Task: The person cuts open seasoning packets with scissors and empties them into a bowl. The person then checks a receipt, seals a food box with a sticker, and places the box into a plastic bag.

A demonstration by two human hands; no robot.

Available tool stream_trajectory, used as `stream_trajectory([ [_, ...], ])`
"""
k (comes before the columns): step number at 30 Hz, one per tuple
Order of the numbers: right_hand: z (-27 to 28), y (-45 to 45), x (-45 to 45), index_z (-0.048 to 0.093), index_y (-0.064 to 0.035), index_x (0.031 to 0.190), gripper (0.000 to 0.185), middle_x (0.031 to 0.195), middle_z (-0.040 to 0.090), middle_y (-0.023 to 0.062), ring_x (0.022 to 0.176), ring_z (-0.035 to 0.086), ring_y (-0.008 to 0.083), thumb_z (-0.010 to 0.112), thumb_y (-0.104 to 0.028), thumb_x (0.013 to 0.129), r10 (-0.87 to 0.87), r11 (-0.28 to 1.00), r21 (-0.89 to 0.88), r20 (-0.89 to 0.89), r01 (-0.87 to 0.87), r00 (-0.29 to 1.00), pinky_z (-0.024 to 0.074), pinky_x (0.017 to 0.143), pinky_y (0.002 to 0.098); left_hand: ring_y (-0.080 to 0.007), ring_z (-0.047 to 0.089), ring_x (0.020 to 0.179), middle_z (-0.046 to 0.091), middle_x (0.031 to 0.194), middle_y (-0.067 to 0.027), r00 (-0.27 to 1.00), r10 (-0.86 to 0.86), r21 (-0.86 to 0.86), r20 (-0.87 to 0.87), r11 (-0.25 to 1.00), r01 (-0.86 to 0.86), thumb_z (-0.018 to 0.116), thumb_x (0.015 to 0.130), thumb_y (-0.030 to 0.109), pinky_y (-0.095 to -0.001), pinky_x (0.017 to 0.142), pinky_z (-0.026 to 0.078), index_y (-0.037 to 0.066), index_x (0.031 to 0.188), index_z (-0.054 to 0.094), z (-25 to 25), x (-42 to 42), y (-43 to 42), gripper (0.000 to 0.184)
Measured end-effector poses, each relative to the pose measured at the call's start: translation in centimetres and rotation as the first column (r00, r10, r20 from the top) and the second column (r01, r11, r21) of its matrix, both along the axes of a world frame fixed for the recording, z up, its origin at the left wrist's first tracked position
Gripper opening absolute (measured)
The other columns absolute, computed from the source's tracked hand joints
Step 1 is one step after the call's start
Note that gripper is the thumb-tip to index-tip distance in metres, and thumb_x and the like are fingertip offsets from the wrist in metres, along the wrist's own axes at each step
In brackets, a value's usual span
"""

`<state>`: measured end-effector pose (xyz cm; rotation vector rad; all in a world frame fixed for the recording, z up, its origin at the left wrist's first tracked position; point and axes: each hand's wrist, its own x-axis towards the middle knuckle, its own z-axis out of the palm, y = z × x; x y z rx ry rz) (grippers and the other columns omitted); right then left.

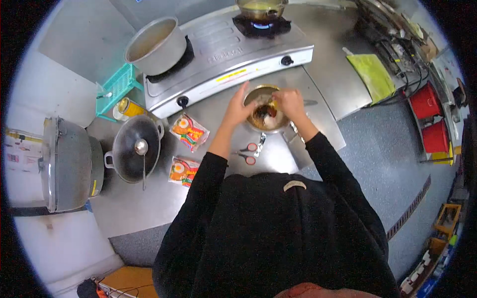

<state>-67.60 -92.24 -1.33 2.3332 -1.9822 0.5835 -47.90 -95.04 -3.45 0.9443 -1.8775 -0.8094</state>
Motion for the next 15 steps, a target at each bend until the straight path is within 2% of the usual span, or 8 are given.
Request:
stream_trajectory([
  [2, 0.5, 0.1, -0.4, 0.067, -0.0163, 0.087, 0.016, 0.082, 0.062, 0.0101, 0.074, 0.060, 0.0266, 0.056, -0.020, 0.075, -0.134, 0.984, 0.138, 0.151, 0.113, 0.979, 0.0461, 0.067, 0.0360, -0.0250, 0.042, 0.115, 0.045, 0.123, -0.0154, 0.994, 0.052, 0.112, -0.096, 0.993, -0.041, 0.065, 0.069, 0.014, -0.0303, 0.094, 0.033, 0.005, 0.126, 0.036, 0.1, 0.3, 0.7, 0.064],
  [3, 0.0, 0.1, -1.4, 0.066, -0.0142, 0.090, 0.018, 0.081, 0.063, 0.0095, 0.073, 0.060, 0.0247, 0.058, -0.021, 0.075, -0.132, 0.990, 0.093, 0.349, 0.106, 0.928, 0.0461, 0.065, 0.0342, -0.0230, 0.042, 0.115, 0.045, 0.123, -0.0138, 0.992, 0.072, 0.185, -0.103, 0.981, -0.052, 0.065, 0.070, 0.014, -0.0307, 0.094, 0.033, 0.006, 0.125, 0.038, 1.1, 0.6, 1.3, 0.062],
  [4, -0.3, 0.2, -2.7, 0.066, -0.0121, 0.093, 0.021, 0.081, 0.064, 0.0088, 0.071, 0.060, 0.0227, 0.059, -0.022, 0.076, -0.117, 0.993, 0.038, 0.531, 0.115, 0.839, 0.0461, 0.063, 0.0325, -0.0220, 0.042, 0.115, 0.046, 0.123, -0.0130, 0.991, 0.084, 0.225, -0.106, 0.973, -0.058, 0.065, 0.070, 0.014, -0.0308, 0.094, 0.033, 0.006, 0.124, 0.039, 1.0, 1.2, 1.8, 0.061],
  [6, 0.1, 1.4, -5.4, 0.064, -0.0064, 0.095, 0.027, 0.079, 0.064, 0.0046, 0.067, 0.058, 0.0141, 0.062, -0.026, 0.077, -0.229, 0.973, 0.166, 0.782, 0.160, 0.580, 0.0447, 0.059, 0.0278, -0.0195, 0.043, 0.114, 0.047, 0.122, -0.0102, 0.981, 0.134, 0.283, -0.143, 0.955, -0.089, 0.065, 0.071, 0.013, -0.0305, 0.093, 0.034, 0.006, 0.122, 0.042, 0.7, 2.6, 2.7, 0.056],
  [8, 2.9, 4.4, -7.3, 0.063, -0.0034, 0.096, 0.030, 0.076, 0.061, 0.0007, 0.065, 0.053, 0.0079, 0.062, -0.027, 0.077, -0.316, 0.948, 0.258, 0.834, 0.187, 0.452, 0.0414, 0.055, 0.0226, -0.0180, 0.044, 0.112, 0.048, 0.121, -0.0081, 0.968, 0.177, 0.306, -0.176, 0.945, -0.117, 0.065, 0.072, 0.012, -0.0299, 0.091, 0.036, 0.006, 0.120, 0.045, 0.3, 4.2, 3.8, 0.053],
  [10, 2.1, 6.6, -10.8, 0.064, -0.0011, 0.090, 0.026, 0.076, 0.062, 0.0033, 0.064, 0.053, 0.0089, 0.065, -0.023, 0.075, -0.399, 0.917, 0.346, 0.783, 0.198, 0.478, 0.0423, 0.058, 0.0218, -0.0181, 0.045, 0.111, 0.049, 0.120, -0.0078, 0.945, 0.279, 0.444, -0.170, 0.878, -0.179, 0.063, 0.073, 0.009, -0.0285, 0.089, 0.037, 0.004, 0.117, 0.047, 0.0, 5.9, 5.2, 0.047],
  [12, 1.1, 8.9, -12.9, 0.064, -0.0015, 0.086, 0.023, 0.074, 0.061, 0.0022, 0.062, 0.052, 0.0081, 0.066, -0.020, 0.073, -0.520, 0.846, 0.496, 0.688, 0.196, 0.506, 0.0416, 0.057, 0.0211, -0.0170, 0.046, 0.108, 0.050, 0.118, -0.0083, 0.926, 0.316, 0.496, -0.205, 0.849, -0.180, 0.063, 0.073, 0.009, -0.0269, 0.088, 0.037, 0.002, 0.115, 0.048, -1.8, 7.2, 6.3, 0.046],
  [15, -3.4, 10.3, -14.1, 0.064, -0.0018, 0.084, 0.021, 0.072, 0.062, 0.0043, 0.064, 0.055, 0.0097, 0.066, -0.018, 0.072, -0.584, 0.795, 0.567, 0.620, 0.216, 0.524, 0.0434, 0.058, 0.0226, -0.0141, 0.049, 0.099, 0.053, 0.111, -0.0087, 0.905, 0.357, 0.589, -0.233, 0.792, -0.161, 0.064, 0.072, 0.008, -0.0250, 0.084, 0.039, -0.002, 0.112, 0.049, -2.9, 7.7, 7.9, 0.044],
])
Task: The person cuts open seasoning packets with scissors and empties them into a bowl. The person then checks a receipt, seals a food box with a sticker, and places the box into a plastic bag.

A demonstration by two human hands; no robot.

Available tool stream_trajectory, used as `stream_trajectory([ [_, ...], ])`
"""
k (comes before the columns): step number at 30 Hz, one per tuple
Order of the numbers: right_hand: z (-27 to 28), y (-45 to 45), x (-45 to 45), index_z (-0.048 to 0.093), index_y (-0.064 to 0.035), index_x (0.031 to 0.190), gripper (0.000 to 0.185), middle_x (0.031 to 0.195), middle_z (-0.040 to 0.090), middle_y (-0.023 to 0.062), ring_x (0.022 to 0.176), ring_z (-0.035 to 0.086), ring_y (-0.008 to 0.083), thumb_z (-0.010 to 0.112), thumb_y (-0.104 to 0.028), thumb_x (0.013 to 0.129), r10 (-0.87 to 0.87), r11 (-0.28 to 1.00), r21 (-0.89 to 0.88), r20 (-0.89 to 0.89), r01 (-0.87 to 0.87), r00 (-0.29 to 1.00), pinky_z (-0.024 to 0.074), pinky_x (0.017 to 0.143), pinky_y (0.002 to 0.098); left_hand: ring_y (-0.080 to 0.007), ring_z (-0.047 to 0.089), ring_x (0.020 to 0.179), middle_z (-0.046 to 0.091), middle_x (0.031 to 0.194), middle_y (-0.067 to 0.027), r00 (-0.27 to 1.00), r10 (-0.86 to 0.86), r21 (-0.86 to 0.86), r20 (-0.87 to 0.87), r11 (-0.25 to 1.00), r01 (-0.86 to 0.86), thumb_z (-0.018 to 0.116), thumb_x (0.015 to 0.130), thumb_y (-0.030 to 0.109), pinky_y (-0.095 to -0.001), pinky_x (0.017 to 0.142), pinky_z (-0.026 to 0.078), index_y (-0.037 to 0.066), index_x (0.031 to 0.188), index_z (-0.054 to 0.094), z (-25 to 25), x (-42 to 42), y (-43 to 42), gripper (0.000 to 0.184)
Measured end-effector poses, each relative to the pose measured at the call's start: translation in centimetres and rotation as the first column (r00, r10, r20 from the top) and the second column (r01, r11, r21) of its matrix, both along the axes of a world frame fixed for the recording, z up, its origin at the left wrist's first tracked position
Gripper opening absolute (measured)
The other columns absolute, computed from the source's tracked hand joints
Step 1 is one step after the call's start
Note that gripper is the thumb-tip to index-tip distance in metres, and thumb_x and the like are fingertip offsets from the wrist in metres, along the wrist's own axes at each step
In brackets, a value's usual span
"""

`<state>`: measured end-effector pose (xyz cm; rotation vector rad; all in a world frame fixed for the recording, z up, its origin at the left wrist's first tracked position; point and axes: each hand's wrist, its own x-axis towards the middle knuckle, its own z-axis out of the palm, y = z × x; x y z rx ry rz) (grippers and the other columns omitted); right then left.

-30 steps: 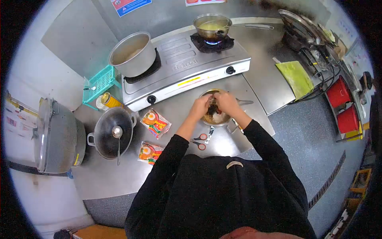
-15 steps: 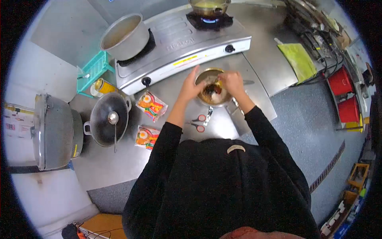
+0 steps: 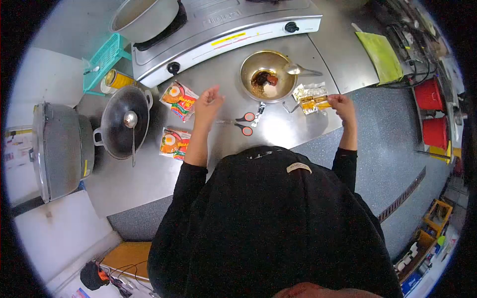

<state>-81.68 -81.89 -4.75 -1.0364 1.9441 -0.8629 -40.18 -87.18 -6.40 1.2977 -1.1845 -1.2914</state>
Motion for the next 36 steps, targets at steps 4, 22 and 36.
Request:
stream_trajectory([
  [4, -7.6, -0.8, 0.0, 0.063, -0.0027, 0.084, 0.026, 0.071, 0.062, 0.0034, 0.062, 0.057, 0.0122, 0.064, -0.026, 0.074, -0.031, 0.988, -0.157, -0.213, -0.003, 0.977, 0.0446, 0.057, 0.0236, -0.0092, 0.049, 0.087, 0.052, 0.100, -0.0032, 0.996, -0.089, 0.122, 0.004, 0.989, 0.088, 0.062, 0.075, 0.008, -0.0225, 0.076, 0.042, 0.001, 0.112, 0.049, -0.3, -0.8, 1.1, 0.040],
  [22, -5.9, -0.1, 19.2, 0.059, 0.0008, 0.076, 0.023, 0.057, 0.059, 0.0085, 0.052, 0.057, 0.0172, 0.055, -0.022, 0.076, 0.311, 0.950, -0.069, 0.095, -0.306, 0.946, 0.0450, 0.052, 0.0304, -0.0180, 0.053, 0.092, 0.054, 0.102, -0.0135, 0.928, -0.371, 0.217, -0.029, 0.904, 0.368, 0.067, 0.071, 0.015, -0.0302, 0.079, 0.044, 0.001, 0.112, 0.047, -4.1, -1.8, 5.4, 0.048],
  [36, -5.7, -2.4, 3.3, 0.056, 0.0059, 0.102, 0.041, 0.075, 0.063, 0.0175, 0.070, 0.061, 0.0261, 0.056, -0.027, 0.079, 0.096, 0.980, -0.105, -0.485, -0.167, 0.869, 0.0464, 0.064, 0.0317, -0.0128, 0.054, 0.090, 0.056, 0.100, -0.0052, 0.994, -0.036, -0.058, 0.106, 0.997, 0.042, 0.059, 0.078, 0.008, -0.0264, 0.079, 0.044, 0.004, 0.111, 0.049, 4.4, 4.3, 9.9, 0.034],
])
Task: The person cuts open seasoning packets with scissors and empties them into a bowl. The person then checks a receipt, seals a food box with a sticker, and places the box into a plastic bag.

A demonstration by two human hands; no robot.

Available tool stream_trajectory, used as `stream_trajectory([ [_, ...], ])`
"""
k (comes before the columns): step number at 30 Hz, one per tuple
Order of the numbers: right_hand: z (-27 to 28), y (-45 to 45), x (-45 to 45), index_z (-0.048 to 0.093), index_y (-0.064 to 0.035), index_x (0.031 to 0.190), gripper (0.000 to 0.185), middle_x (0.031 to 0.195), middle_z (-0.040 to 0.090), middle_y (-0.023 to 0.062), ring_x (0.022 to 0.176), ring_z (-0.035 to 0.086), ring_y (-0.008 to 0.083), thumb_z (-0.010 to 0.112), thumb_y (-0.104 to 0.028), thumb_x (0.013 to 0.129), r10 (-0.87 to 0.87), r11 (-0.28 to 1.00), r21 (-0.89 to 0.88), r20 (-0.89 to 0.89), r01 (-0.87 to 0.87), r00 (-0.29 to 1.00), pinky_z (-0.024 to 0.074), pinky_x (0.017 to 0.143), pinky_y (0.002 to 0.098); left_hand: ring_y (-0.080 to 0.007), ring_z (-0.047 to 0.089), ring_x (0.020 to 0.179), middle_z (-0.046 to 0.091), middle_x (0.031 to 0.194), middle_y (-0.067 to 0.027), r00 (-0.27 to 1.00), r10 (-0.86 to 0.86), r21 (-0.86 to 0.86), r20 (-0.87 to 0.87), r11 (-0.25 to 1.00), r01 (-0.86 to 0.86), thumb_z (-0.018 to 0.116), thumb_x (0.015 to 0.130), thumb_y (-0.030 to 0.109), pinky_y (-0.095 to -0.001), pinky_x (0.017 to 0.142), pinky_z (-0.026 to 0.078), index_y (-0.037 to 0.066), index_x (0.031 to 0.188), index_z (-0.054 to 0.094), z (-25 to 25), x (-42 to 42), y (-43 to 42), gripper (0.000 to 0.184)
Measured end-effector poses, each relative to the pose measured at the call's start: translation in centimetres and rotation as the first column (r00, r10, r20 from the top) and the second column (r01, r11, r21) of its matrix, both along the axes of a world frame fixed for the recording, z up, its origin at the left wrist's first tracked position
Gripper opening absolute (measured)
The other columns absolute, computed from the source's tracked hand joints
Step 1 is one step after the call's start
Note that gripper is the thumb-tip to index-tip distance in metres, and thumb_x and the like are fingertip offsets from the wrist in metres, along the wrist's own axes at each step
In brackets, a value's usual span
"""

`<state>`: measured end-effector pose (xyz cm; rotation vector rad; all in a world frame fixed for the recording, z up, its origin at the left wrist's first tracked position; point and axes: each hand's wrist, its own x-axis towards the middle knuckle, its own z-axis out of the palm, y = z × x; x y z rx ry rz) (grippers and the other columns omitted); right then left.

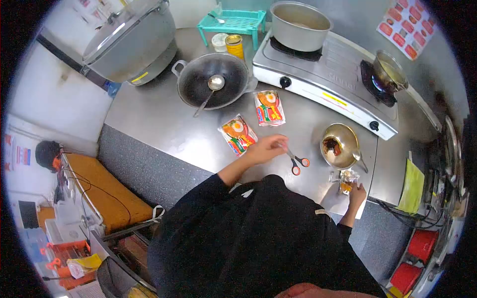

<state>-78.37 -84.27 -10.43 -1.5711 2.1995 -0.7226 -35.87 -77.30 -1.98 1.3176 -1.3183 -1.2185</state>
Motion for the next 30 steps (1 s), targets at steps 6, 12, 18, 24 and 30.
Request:
stream_trajectory([
  [6, 3.2, 3.8, 1.1, 0.053, 0.0116, 0.096, 0.049, 0.078, 0.058, 0.0250, 0.070, 0.057, 0.0327, 0.050, -0.036, 0.083, -0.299, 0.848, -0.439, 0.065, 0.296, 0.952, 0.0436, 0.064, 0.0374, -0.0222, 0.039, 0.110, 0.040, 0.120, -0.0127, 0.307, 0.899, -0.320, -0.314, 0.204, -0.925, 0.031, 0.089, 0.025, -0.0325, 0.092, 0.034, 0.003, 0.123, 0.033, -7.4, 17.0, 9.1, 0.041],
  [12, -5.7, 10.1, -4.0, 0.050, 0.0015, 0.108, 0.037, 0.104, 0.056, 0.0173, 0.091, 0.055, 0.0316, 0.036, -0.027, 0.089, -0.795, 0.388, 0.142, 0.551, 0.911, 0.253, 0.0441, 0.080, 0.0357, -0.0293, 0.038, 0.114, 0.035, 0.130, -0.0128, -0.025, 0.994, 0.674, -0.107, 0.054, -0.737, 0.029, 0.085, 0.038, -0.0412, 0.093, 0.031, 0.010, 0.125, 0.039, -8.1, 22.6, 18.7, 0.050],
  [18, -4.0, 10.8, 3.7, 0.054, -0.0032, 0.097, 0.029, 0.092, 0.059, 0.0119, 0.080, 0.058, 0.0241, 0.037, -0.025, 0.085, -0.027, 0.746, 0.213, 0.956, 0.630, -0.292, 0.0485, 0.076, 0.0356, -0.0314, 0.045, 0.108, 0.047, 0.119, -0.0131, -0.240, 0.741, 0.719, -0.627, 0.432, -0.544, 0.031, 0.083, 0.039, -0.0467, 0.089, 0.037, 0.003, 0.116, 0.046, -15.2, 23.2, 18.3, 0.051],
  [24, -11.1, 12.5, 0.7, 0.054, -0.0034, 0.097, 0.022, 0.090, 0.059, 0.0076, 0.080, 0.058, 0.0195, 0.044, -0.018, 0.084, -0.053, 0.719, 0.279, 0.935, 0.637, -0.351, 0.0487, 0.073, 0.0321, -0.0291, 0.039, 0.114, 0.044, 0.123, -0.0119, 0.329, 0.634, 0.419, -0.699, 0.737, -0.530, 0.038, 0.081, 0.044, -0.0461, 0.091, 0.034, 0.008, 0.122, 0.042, -21.3, 26.1, 22.6, 0.054],
  [30, -11.5, 14.8, -0.5, 0.055, -0.0048, 0.097, 0.019, 0.085, 0.059, 0.0023, 0.076, 0.056, 0.0139, 0.049, -0.019, 0.084, -0.201, 0.861, 0.252, 0.967, 0.442, -0.159, 0.0476, 0.067, 0.0252, -0.0250, 0.046, 0.102, 0.050, 0.113, -0.0094, 0.734, -0.059, 0.374, 0.677, 0.886, -0.274, 0.041, 0.082, 0.033, -0.0388, 0.083, 0.039, 0.008, 0.116, 0.047, -20.9, 24.8, 19.9, 0.043],
])
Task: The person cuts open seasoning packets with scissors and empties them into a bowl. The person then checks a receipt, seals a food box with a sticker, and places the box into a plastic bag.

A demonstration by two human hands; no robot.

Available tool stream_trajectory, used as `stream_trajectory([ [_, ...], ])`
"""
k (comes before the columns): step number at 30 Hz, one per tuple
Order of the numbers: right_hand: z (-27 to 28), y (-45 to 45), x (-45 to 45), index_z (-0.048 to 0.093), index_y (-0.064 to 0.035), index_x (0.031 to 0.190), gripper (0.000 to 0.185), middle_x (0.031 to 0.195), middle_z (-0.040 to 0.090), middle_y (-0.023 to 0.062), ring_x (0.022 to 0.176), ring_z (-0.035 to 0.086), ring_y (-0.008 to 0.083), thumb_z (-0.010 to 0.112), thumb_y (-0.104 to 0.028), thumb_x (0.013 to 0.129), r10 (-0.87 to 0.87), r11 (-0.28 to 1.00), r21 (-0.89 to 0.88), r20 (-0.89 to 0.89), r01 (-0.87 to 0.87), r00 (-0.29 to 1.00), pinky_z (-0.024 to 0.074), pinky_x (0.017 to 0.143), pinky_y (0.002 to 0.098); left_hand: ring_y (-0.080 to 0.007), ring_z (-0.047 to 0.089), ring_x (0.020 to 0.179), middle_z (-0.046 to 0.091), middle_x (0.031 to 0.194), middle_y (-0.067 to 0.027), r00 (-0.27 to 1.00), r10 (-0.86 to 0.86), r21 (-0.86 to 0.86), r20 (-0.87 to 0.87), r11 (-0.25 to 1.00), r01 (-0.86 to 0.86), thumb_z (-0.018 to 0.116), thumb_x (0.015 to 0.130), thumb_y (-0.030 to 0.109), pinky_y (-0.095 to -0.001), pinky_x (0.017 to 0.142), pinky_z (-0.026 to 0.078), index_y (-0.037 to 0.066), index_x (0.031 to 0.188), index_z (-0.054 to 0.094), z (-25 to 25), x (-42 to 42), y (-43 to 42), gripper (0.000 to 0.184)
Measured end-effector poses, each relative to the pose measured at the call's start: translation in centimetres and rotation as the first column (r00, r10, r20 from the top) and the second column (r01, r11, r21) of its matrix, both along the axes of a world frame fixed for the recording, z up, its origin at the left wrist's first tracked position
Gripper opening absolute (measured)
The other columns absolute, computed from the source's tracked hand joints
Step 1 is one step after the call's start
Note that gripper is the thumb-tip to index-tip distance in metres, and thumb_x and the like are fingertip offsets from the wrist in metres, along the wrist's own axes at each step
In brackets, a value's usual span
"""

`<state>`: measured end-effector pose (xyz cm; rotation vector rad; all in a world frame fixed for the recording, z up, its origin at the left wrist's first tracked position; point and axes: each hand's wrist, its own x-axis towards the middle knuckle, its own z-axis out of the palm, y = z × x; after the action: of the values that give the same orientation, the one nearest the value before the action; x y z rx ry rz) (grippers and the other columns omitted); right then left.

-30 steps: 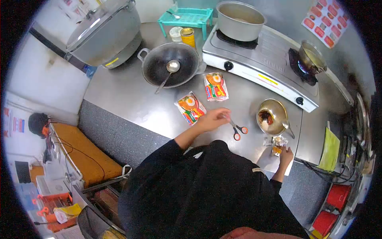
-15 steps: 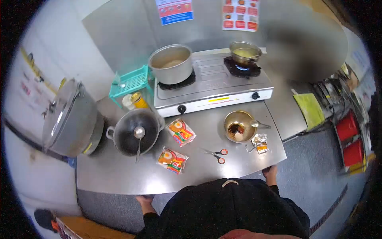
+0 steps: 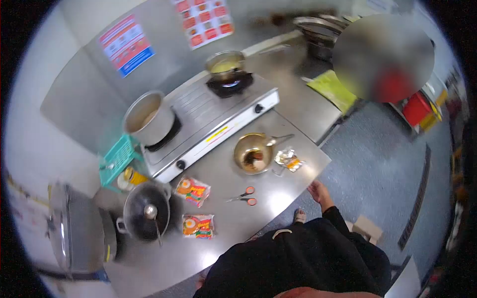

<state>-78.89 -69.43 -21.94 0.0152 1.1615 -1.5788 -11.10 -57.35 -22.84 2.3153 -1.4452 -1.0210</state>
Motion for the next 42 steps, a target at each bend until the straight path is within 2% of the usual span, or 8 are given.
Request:
stream_trajectory([
  [7, 6.3, 5.5, -6.8, 0.054, -0.0051, 0.102, 0.025, 0.086, 0.059, 0.0020, 0.074, 0.055, 0.0138, 0.057, -0.017, 0.081, 0.196, 0.947, 0.297, -0.230, -0.123, 0.953, 0.0468, 0.068, 0.0282, -0.0197, 0.056, 0.081, 0.060, 0.093, -0.0056, 0.849, -0.445, 0.582, -0.286, 0.623, 0.523, 0.049, 0.079, 0.020, -0.0307, 0.071, 0.044, 0.006, 0.109, 0.051, 10.1, -13.9, -10.9, 0.032],
  [11, 6.3, 8.2, -16.0, 0.052, -0.0054, 0.106, 0.030, 0.086, 0.059, 0.0024, 0.073, 0.055, 0.0130, 0.059, -0.018, 0.079, 0.188, 0.941, 0.330, -0.302, -0.082, 0.935, 0.0465, 0.064, 0.0277, -0.0136, 0.057, 0.073, 0.061, 0.085, -0.0044, 0.643, -0.682, -0.060, -0.347, 0.701, 0.711, 0.055, 0.078, 0.017, -0.0259, 0.064, 0.045, 0.004, 0.108, 0.050, 24.3, -36.1, -16.5, 0.033],
  [17, 5.6, 7.1, -27.3, 0.056, -0.0085, 0.103, 0.031, 0.080, 0.060, 0.0014, 0.071, 0.054, 0.0115, 0.064, -0.020, 0.075, 0.340, 0.917, 0.367, -0.522, -0.154, 0.783, 0.0454, 0.059, 0.0260, -0.0237, 0.059, 0.079, 0.061, 0.085, -0.0114, 0.347, -0.916, -0.398, -0.203, 0.401, 0.825, 0.066, 0.070, 0.028, -0.0330, 0.071, 0.046, 0.006, 0.110, 0.050, 15.9, -64.9, -26.4, 0.049],
  [23, 7.9, -1.7, -33.2, 0.060, -0.0088, 0.098, 0.030, 0.079, 0.060, 0.0006, 0.067, 0.054, 0.0098, 0.067, -0.019, 0.072, 0.452, 0.892, 0.392, -0.769, -0.224, 0.453, 0.0453, 0.056, 0.0258, -0.0252, 0.060, 0.078, 0.061, 0.085, -0.0134, 0.428, -0.896, -0.433, -0.116, 0.433, 0.790, 0.068, 0.065, 0.027, -0.0344, 0.069, 0.047, 0.003, 0.101, 0.056, 16.6, -86.6, -31.6, 0.045],
  [28, 8.2, -10.2, -37.4, 0.049, 0.0007, 0.111, 0.048, 0.083, 0.061, 0.0069, 0.064, 0.055, 0.0122, 0.067, -0.021, 0.072, 0.115, 0.993, 0.079, -0.468, -0.088, 0.876, 0.0449, 0.055, 0.0253, -0.0275, 0.059, 0.077, 0.060, 0.083, -0.0167, 0.602, -0.798, -0.519, 0.016, 0.508, 0.687, 0.068, 0.063, 0.023, -0.0353, 0.067, 0.046, 0.001, 0.093, 0.057, 15.8, -95.7, -38.6, 0.039],
  [33, 4.0, -18.7, -43.8, 0.044, 0.0080, 0.111, 0.061, 0.081, 0.060, 0.0101, 0.063, 0.054, 0.0157, 0.066, -0.034, 0.073, 0.215, 0.933, 0.342, -0.781, 0.114, 0.586, 0.0446, 0.055, 0.0281, -0.0321, 0.056, 0.081, 0.060, 0.084, -0.0160, 0.555, -0.787, -0.566, 0.269, 0.337, 0.753, 0.072, 0.060, 0.026, -0.0399, 0.070, 0.045, 0.005, 0.089, 0.058, 12.3, -102.0, -44.6, 0.040],
  [38, 5.6, -21.7, -46.3, 0.047, 0.0100, 0.104, 0.062, 0.080, 0.058, 0.0109, 0.064, 0.053, 0.0147, 0.066, -0.040, 0.072, -0.016, 0.962, -0.208, -0.689, -0.176, 0.725, 0.0444, 0.056, 0.0312, -0.0254, 0.059, 0.074, 0.062, 0.077, -0.0084, 0.591, -0.791, -0.354, 0.158, 0.514, 0.781, 0.080, 0.049, 0.027, -0.0360, 0.066, 0.046, 0.007, 0.085, 0.058, 10.8, -103.2, -46.7, 0.047],
  [42, 10.1, -19.7, -48.4, 0.056, 0.0019, 0.084, 0.039, 0.071, 0.060, 0.0099, 0.059, 0.056, 0.0150, 0.068, -0.032, 0.071, 0.362, 0.931, 0.147, -0.470, -0.333, 0.805, 0.0449, 0.051, 0.0294, -0.0173, 0.055, 0.060, 0.058, 0.065, -0.0046, 0.629, -0.774, -0.354, 0.072, 0.569, 0.742, 0.080, 0.048, 0.018, -0.0303, 0.057, 0.045, 0.005, 0.075, 0.056, 12.1, -102.4, -46.6, 0.038],
])
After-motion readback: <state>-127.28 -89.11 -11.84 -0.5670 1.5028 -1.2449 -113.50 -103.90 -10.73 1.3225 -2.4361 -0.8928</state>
